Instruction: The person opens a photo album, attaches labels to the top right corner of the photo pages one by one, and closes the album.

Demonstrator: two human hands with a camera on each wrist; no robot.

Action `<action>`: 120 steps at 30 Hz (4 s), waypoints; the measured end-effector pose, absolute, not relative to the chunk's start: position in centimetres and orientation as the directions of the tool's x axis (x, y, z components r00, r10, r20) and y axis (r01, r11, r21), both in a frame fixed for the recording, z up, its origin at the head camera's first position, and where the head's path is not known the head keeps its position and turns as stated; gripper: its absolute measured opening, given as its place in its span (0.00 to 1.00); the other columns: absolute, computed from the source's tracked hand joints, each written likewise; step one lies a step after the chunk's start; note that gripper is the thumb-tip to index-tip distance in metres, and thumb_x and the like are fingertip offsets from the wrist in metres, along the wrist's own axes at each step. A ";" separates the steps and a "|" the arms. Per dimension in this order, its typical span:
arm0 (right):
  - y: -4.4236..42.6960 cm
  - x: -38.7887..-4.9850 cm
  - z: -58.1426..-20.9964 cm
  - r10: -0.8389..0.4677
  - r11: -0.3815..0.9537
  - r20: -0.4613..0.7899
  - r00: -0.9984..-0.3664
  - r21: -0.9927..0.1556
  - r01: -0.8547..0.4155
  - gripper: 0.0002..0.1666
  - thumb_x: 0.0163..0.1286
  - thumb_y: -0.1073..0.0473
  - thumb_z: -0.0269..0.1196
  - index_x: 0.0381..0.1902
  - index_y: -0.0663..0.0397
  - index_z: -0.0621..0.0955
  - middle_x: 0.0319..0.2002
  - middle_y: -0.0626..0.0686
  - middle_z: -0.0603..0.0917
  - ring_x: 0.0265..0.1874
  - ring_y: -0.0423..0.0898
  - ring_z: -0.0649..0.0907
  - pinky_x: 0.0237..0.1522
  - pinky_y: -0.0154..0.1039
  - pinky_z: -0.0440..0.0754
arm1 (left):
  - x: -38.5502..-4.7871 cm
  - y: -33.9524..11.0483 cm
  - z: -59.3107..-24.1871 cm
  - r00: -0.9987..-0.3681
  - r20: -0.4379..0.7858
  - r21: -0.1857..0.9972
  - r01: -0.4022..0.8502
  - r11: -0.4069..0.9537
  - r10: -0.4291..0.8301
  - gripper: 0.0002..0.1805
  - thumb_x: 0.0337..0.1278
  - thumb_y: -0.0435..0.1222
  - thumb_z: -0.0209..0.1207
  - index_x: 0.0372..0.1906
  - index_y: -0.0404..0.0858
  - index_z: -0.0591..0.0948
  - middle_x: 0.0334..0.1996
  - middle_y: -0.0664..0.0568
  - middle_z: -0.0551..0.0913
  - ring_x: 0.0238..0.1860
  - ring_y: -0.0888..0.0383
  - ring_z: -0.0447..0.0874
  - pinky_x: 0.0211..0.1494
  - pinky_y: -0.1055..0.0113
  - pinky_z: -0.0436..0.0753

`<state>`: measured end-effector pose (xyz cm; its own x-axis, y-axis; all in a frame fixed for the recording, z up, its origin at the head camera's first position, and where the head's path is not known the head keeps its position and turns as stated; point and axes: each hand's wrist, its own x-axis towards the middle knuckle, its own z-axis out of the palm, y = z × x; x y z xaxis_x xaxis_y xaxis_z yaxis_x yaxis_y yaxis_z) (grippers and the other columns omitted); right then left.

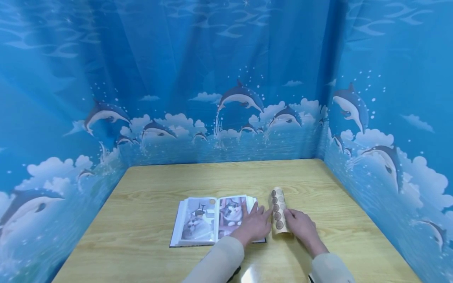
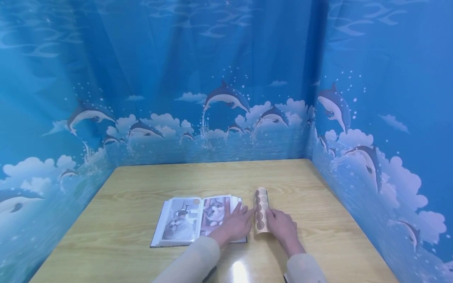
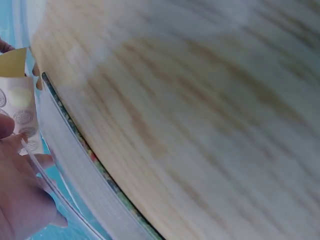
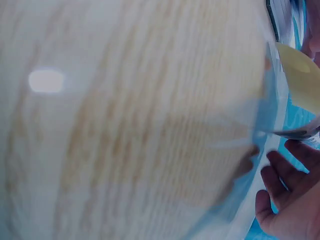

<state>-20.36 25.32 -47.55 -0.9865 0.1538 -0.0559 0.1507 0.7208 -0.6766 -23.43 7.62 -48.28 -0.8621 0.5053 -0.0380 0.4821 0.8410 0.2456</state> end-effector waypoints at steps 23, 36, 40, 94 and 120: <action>25.5 -20.6 -47.5 0.209 0.548 -0.073 -0.975 -0.817 0.178 0.44 0.77 0.35 0.45 0.70 0.69 0.66 0.65 0.73 0.69 0.64 0.70 0.69 0.65 0.64 0.66 | -24.4 6.9 -46.7 -0.899 0.175 0.693 0.402 0.598 0.402 0.23 0.70 0.41 0.55 0.65 0.37 0.76 0.54 0.48 0.84 0.56 0.51 0.81 0.63 0.57 0.76; 25.2 -20.6 -47.3 0.218 0.542 -0.069 -0.974 -0.821 0.180 0.42 0.76 0.38 0.51 0.69 0.70 0.65 0.61 0.72 0.74 0.58 0.65 0.76 0.61 0.62 0.72 | -24.9 6.6 -46.1 -0.960 0.085 0.922 0.177 0.343 0.266 0.28 0.61 0.30 0.61 0.67 0.31 0.72 0.36 0.53 0.85 0.34 0.59 0.82 0.35 0.71 0.82; 25.3 -20.6 -47.3 0.230 0.551 -0.060 -0.971 -0.814 0.180 0.41 0.76 0.40 0.53 0.69 0.70 0.65 0.58 0.70 0.76 0.56 0.62 0.76 0.59 0.61 0.73 | -24.9 6.5 -45.9 -0.967 0.014 0.952 0.091 0.292 0.256 0.31 0.60 0.30 0.62 0.69 0.32 0.69 0.33 0.56 0.84 0.34 0.53 0.83 0.30 0.72 0.81; 22.7 -20.1 -46.2 0.082 0.793 0.302 -0.950 -0.597 -0.121 0.24 0.72 0.53 0.61 0.59 0.63 0.79 0.56 0.64 0.80 0.56 0.63 0.79 0.58 0.62 0.74 | -24.6 6.1 -46.3 -0.959 -0.150 0.985 -0.166 -0.045 0.242 0.07 0.65 0.30 0.59 0.42 0.28 0.83 0.27 0.44 0.85 0.25 0.59 0.84 0.36 0.64 0.88; 20.5 -19.5 -47.3 0.011 0.841 0.484 -0.875 -0.477 -0.254 0.14 0.62 0.57 0.72 0.44 0.56 0.86 0.40 0.52 0.86 0.36 0.49 0.84 0.40 0.50 0.83 | -24.3 6.2 -46.2 -0.959 -0.149 0.983 -0.169 -0.066 0.242 0.07 0.65 0.29 0.59 0.41 0.28 0.82 0.27 0.45 0.85 0.25 0.61 0.84 0.37 0.65 0.87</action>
<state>-19.48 20.54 -47.28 -0.8749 0.0106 0.4842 -0.2541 0.8411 -0.4775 -24.27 6.18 -46.16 -0.9588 0.2417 -0.1491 -0.1695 -0.0656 0.9833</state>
